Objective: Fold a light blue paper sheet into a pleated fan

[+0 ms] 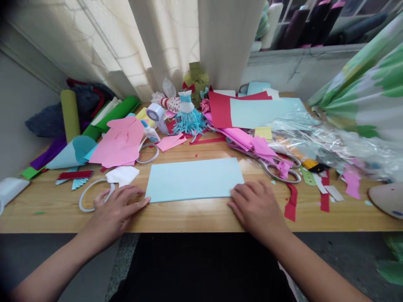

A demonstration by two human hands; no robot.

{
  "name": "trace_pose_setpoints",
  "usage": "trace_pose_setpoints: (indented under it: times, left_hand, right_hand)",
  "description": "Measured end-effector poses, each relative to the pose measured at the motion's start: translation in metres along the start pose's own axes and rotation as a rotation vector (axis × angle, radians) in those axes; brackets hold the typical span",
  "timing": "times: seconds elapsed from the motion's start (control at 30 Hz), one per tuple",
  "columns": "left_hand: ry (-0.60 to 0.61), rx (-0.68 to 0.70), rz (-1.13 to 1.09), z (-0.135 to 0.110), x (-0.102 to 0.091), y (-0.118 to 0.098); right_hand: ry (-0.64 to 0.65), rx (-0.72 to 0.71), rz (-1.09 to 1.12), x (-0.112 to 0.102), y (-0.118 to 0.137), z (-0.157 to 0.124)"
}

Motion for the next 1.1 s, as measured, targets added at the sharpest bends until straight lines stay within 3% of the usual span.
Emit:
trace_pose_setpoints:
  times: [0.13,0.23,0.3,0.37,0.43,0.5,0.57,0.73,0.83,0.9,1.0,1.1]
  left_hand:
    - [-0.155,-0.084,-0.126,0.006,-0.032,-0.008]
    - [-0.242,-0.124,-0.476,0.002,-0.047,-0.022]
    - [-0.205,-0.212,-0.733,0.004,-0.039,-0.031]
    - [-0.075,-0.370,-1.055,0.010,-0.015,-0.041]
    - [0.011,-0.462,-1.411,0.018,0.002,-0.057]
    - [0.027,-0.466,-1.587,0.029,0.004,-0.072]
    - [-0.001,-0.435,-1.525,0.039,-0.005,-0.079]
    - [-0.215,-0.336,-0.971,0.056,-0.053,-0.067]
    - [-0.380,-0.153,-0.581,0.065,-0.096,-0.065]
    - [-0.484,-0.116,-0.321,0.066,-0.117,-0.061]
    - [-0.439,-0.063,-0.074,0.069,-0.111,-0.065]
    - [-0.234,0.066,0.000,0.065,-0.067,-0.085]
  right_hand:
    - [0.048,-0.231,0.137,0.012,0.039,0.033]
    - [-0.066,-0.214,0.245,0.006,0.045,0.044]
    - [-0.215,-0.126,0.376,-0.006,0.041,0.044]
    - [-0.350,-0.037,0.515,-0.018,0.038,0.042]
    - [-0.417,0.009,0.623,-0.025,0.043,0.041]
    - [-0.435,0.021,0.709,-0.029,0.051,0.044]
    - [-0.433,0.030,0.789,-0.030,0.056,0.050]
    - [-0.381,-0.017,0.868,-0.036,0.065,0.068]
    - [-0.461,-0.118,0.759,-0.058,0.070,0.070]
    - [-0.560,-0.208,0.602,-0.077,0.075,0.065]
    - [-0.681,-0.221,0.363,-0.091,0.072,0.054]
    - [-0.612,-0.082,0.188,-0.075,0.060,0.053]
Point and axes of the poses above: each hand's wrist, its own z-axis towards the middle knuckle, its own x-axis out of the palm, y = z × x, the point moved 10 cm from there along z, towards the middle knuckle, and after that the axes turned 10 degrees about -x, right-handed, at the moved point
